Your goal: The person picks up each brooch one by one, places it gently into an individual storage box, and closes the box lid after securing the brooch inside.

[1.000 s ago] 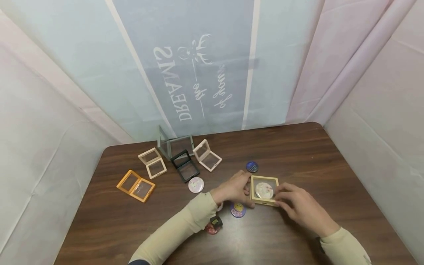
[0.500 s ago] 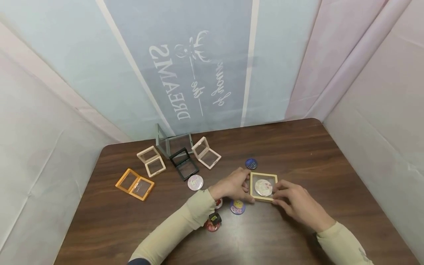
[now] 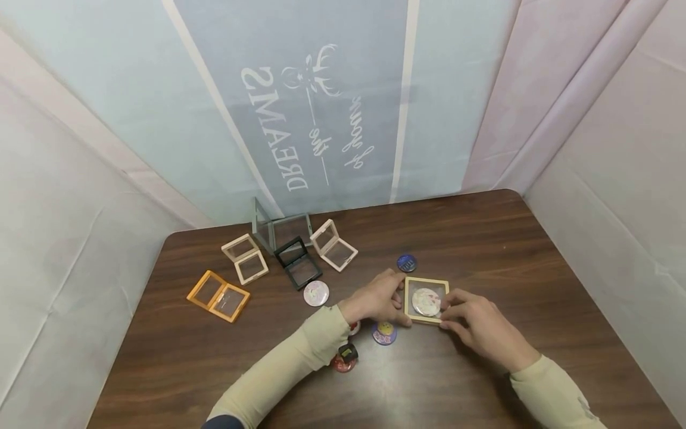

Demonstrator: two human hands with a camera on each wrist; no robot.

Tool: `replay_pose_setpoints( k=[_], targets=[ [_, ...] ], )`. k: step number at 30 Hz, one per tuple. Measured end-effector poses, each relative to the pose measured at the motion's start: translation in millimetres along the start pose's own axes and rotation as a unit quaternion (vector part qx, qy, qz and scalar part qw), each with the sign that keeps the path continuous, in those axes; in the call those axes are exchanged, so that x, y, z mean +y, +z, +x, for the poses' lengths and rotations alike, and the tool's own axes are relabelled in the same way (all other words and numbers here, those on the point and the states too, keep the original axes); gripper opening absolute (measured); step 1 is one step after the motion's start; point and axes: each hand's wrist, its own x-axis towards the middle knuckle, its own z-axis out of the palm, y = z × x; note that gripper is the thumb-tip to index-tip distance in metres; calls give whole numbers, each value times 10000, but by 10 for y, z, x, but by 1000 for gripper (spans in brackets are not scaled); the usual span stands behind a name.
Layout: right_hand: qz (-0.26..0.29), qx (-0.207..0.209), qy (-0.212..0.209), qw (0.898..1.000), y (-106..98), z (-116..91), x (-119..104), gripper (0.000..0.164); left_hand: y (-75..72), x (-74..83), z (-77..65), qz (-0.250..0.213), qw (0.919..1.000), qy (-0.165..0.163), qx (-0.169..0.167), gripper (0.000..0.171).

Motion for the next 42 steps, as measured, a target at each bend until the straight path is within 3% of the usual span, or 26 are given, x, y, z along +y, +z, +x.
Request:
replay_pose_setpoints(
  k=[8, 17, 21, 25, 28, 31, 34, 37, 42],
  targets=[
    [-26, -106, 105, 9999, 12, -9, -4, 19, 27, 4, -8, 82, 10000, -34, 46, 74],
    [-194, -79, 284, 9994, 53, -19, -22, 26, 45, -15, -1, 101, 9999, -26, 130, 84],
    [-222, -82, 286, 9993, 67, -32, -34, 27, 66, -31, 9, 131, 9998, 63, 112, 79],
    [-216, -125, 282, 9993, 75, -36, -43, 28, 5, -76, 7, 71, 9998, 140, 74, 77],
    [-244, -168, 324, 9990, 78, -31, -54, 29, -98, -154, -42, -285, 9995, 77, 147, 82],
    [-365, -91, 304, 9988, 79, -26, -73, 27, -208, -265, -143, -763, 9960, 122, 455, 82],
    [-502, 152, 188, 9984, 86, -10, -103, 26, -314, -387, -263, -1088, 9887, 331, 974, 72],
    [-397, 435, 24, 9983, 103, 29, -165, 30, -420, -510, -374, -1367, 9772, 539, 1532, 62],
    [407, 512, -172, 9977, 200, 151, -370, 33, -616, -715, -507, -1829, 9508, 618, 2425, 52]
  ],
)
